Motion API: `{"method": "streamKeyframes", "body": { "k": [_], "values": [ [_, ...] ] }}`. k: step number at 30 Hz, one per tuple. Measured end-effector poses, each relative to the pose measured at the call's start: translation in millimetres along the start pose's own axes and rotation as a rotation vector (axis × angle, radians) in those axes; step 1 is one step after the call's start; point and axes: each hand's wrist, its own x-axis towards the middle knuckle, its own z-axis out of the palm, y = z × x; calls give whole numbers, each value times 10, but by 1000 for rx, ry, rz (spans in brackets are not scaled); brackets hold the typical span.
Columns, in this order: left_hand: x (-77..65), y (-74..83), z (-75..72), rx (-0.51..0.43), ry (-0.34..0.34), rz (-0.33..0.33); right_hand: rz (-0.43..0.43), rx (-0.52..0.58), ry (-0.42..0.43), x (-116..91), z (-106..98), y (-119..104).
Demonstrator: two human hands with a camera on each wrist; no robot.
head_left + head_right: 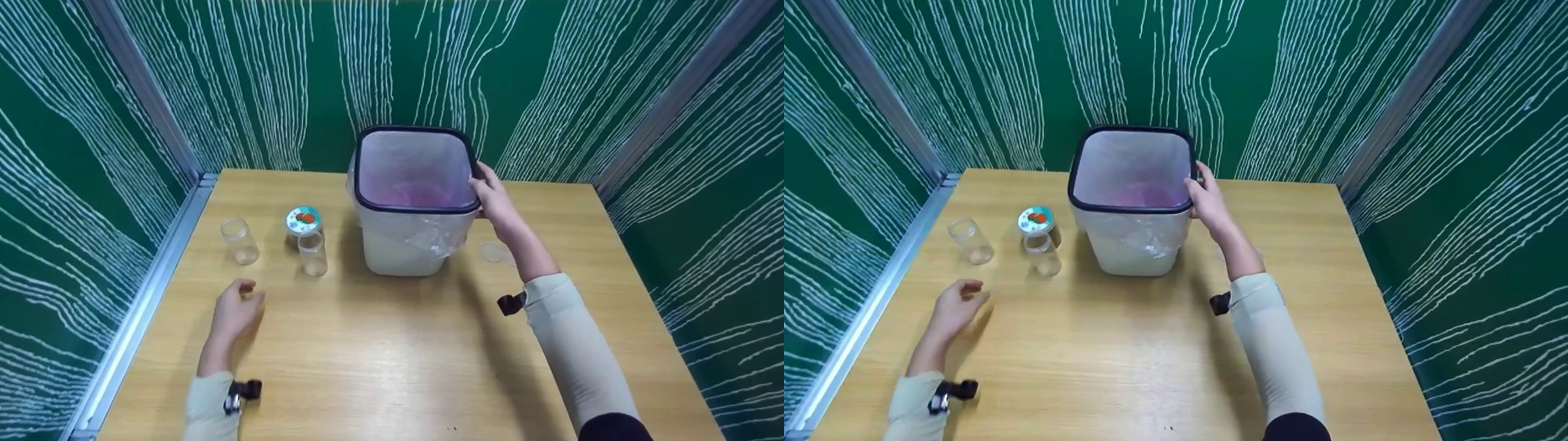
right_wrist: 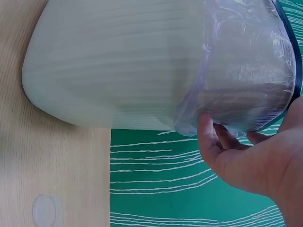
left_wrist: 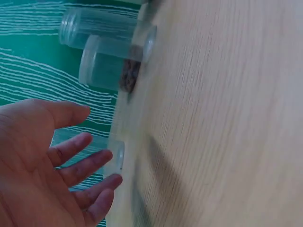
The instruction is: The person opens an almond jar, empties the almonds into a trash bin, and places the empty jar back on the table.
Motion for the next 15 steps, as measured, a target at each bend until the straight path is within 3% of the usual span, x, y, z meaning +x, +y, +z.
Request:
{"method": "streamKeyframes", "body": {
  "k": [5,10,15],
  "values": [
    [-240,27,116,-54,-13,60,-10,2,19,29,-6,61],
    [-461,54,291,-162,-15,80,-17,-12,8,35,-8,96],
    [-451,151,409,-263,-35,90,-25,-11,21,33,-44,64]
  ]
}}
